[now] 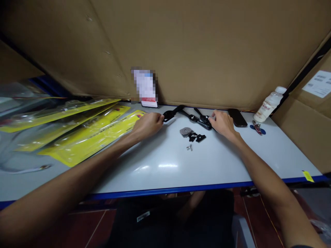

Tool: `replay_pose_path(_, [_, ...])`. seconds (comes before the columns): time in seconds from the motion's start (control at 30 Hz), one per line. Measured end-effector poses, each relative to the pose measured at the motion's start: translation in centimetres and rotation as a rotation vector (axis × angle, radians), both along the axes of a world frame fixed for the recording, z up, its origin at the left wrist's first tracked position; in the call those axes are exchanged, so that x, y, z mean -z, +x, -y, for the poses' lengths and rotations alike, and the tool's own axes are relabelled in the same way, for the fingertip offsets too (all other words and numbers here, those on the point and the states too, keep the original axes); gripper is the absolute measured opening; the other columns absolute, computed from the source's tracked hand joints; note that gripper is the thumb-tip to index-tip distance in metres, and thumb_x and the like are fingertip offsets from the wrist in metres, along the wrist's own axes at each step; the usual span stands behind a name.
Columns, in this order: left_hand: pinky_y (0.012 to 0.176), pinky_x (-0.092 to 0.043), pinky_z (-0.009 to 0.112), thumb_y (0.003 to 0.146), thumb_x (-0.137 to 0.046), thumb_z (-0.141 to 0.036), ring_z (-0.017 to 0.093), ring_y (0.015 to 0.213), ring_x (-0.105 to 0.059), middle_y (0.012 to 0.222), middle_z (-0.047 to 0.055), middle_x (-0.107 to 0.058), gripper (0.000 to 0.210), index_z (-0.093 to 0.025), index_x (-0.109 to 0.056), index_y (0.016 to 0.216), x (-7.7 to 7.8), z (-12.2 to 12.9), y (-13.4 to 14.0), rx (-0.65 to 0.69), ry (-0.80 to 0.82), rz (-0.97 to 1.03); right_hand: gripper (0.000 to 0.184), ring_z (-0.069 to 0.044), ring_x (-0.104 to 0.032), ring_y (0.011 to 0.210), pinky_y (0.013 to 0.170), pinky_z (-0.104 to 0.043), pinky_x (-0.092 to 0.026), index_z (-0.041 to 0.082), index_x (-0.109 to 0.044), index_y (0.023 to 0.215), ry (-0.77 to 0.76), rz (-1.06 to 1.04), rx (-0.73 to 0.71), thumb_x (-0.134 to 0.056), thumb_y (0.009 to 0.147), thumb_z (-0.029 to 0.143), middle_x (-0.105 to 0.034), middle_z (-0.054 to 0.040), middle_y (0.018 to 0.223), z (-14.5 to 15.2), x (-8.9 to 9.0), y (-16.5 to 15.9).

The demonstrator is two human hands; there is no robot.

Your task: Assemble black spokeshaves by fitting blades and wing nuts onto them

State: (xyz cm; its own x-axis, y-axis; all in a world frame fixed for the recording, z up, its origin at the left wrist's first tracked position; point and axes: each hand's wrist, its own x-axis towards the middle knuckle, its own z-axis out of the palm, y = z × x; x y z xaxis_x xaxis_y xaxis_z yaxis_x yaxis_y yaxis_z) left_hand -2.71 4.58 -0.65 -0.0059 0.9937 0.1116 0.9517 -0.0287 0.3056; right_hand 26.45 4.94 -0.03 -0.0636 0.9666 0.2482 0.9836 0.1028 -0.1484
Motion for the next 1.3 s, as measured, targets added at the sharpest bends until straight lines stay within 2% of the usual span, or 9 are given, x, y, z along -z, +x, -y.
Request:
replay_pose_path(0.13, [0.068, -0.045, 0.04, 0.096, -0.035, -0.04, 0.041, 0.094, -0.069, 0.102, 0.025, -0.073, 0.047, -0.014, -0.073, 0.092, -0.1, 0.1, -0.1, 0.002, -0.018, -0.056, 0.039, -0.028, -0.06, 0.104, 0.083, -0.036, -0.045, 0.023, -0.063, 0.129, 0.083, 0.0, -0.176, -0.06, 0.093, 0.039, -0.064, -0.0124, 0.114, 0.9, 0.8, -1.6])
replay_pose_path(0.37, [0.068, -0.047, 0.041, 0.096, -0.033, -0.043, 0.042, 0.093, -0.07, 0.103, 0.026, -0.074, 0.05, -0.014, -0.074, 0.097, -0.1, 0.3, 0.2, 0.004, -0.037, -0.094, 0.025, -0.028, -0.059, 0.101, 0.08, -0.036, -0.045, 0.023, -0.068, 0.116, 0.05, 0.023, -0.201, -0.057, 0.095, 0.031, -0.058, -0.0128, 0.115, 0.8, 2.1, -2.5])
replay_pose_path(0.7, [0.069, -0.046, 0.038, 0.097, -0.031, -0.038, 0.037, 0.095, -0.07, 0.103, 0.024, -0.074, 0.045, -0.016, -0.071, 0.097, 0.4, 0.1, 0.2, 0.014, -0.048, -0.108, 0.02, -0.031, -0.065, 0.093, 0.072, -0.036, -0.044, 0.021, -0.071, 0.106, -0.136, 0.155, -0.057, -0.064, 0.087, 0.024, -0.063, -0.0159, 0.112, 0.8, -0.7, 0.1])
replay_pose_path(0.8, [0.068, -0.045, 0.037, 0.095, -0.033, -0.036, 0.036, 0.095, -0.07, 0.103, 0.022, -0.074, 0.042, -0.016, -0.069, 0.101, 0.6, 0.1, 0.4, 0.032, -0.049, -0.11, 0.032, -0.032, -0.065, 0.1, 0.072, -0.034, -0.045, 0.02, -0.069, 0.11, -0.172, 0.125, -0.003, -0.074, 0.08, 0.031, -0.066, -0.0152, 0.115, 0.2, -1.8, 1.5])
replay_pose_path(0.87, [0.07, -0.046, 0.037, 0.094, -0.037, -0.037, 0.035, 0.096, -0.069, 0.104, 0.02, -0.074, 0.038, -0.016, -0.065, 0.11, 0.8, 0.1, 0.5, 0.038, -0.034, -0.091, 0.039, -0.032, -0.067, 0.095, 0.069, -0.034, -0.046, 0.016, -0.069, 0.105, -0.249, 0.141, 0.067, -0.076, 0.078, 0.043, -0.07, -0.0161, 0.105, -0.2, -2.5, 2.4])
replay_pose_path(0.93, [0.073, -0.047, 0.036, 0.091, -0.044, -0.036, 0.033, 0.098, -0.068, 0.107, 0.017, -0.074, 0.037, -0.018, -0.059, 0.12, 1.1, 0.0, 0.7, 0.053, -0.004, -0.051, 0.04, -0.029, -0.069, 0.079, 0.064, -0.034, -0.047, 0.014, -0.07, 0.087, -0.402, 0.141, 0.12, -0.072, 0.08, 0.053, -0.072, -0.0148, 0.085, -0.5, -3.0, 3.2])
replay_pose_path(1.03, [0.082, -0.049, 0.036, 0.086, -0.05, -0.027, 0.031, 0.104, -0.066, 0.117, 0.013, -0.071, 0.045, -0.02, -0.052, 0.131, 1.7, -0.2, 0.7, 0.128, 0.042, 0.005, 0.038, -0.02, -0.065, 0.058, 0.056, -0.031, -0.048, 0.016, -0.064, 0.067, -0.57, -0.003, 0.117, -0.068, 0.085, 0.049, -0.068, -0.0089, 0.064, -0.8, -3.0, 3.8])
replay_pose_path(1.13, [0.089, -0.049, 0.038, 0.084, -0.052, -0.022, 0.03, 0.11, -0.063, 0.122, 0.013, -0.066, 0.048, -0.02, -0.052, 0.131, 2.1, -0.4, 0.6, 0.196, 0.089, 0.012, 0.032, -0.015, -0.06, 0.053, 0.052, -0.026, -0.048, 0.016, -0.059, 0.062, -0.554, -0.19, 0.106, -0.074, 0.082, 0.036, -0.065, -0.0047, 0.059, -1.1, -2.7, 3.8])
replay_pose_path(1.3, [0.099, -0.046, 0.043, 0.088, -0.05, -0.027, 0.031, 0.117, -0.056, 0.124, 0.016, -0.059, 0.041, -0.016, -0.058, 0.126, 2.2, -0.3, 0.6, 0.243, 0.161, 0.03, 0.026, -0.011, -0.053, 0.053, 0.048, -0.023, -0.041, 0.016, -0.059, 0.061, -0.535, -0.36, 0.11, -0.075, 0.079, 0.026, -0.06, -0.0017, 0.061, -1.5, -2.3, 3.8])
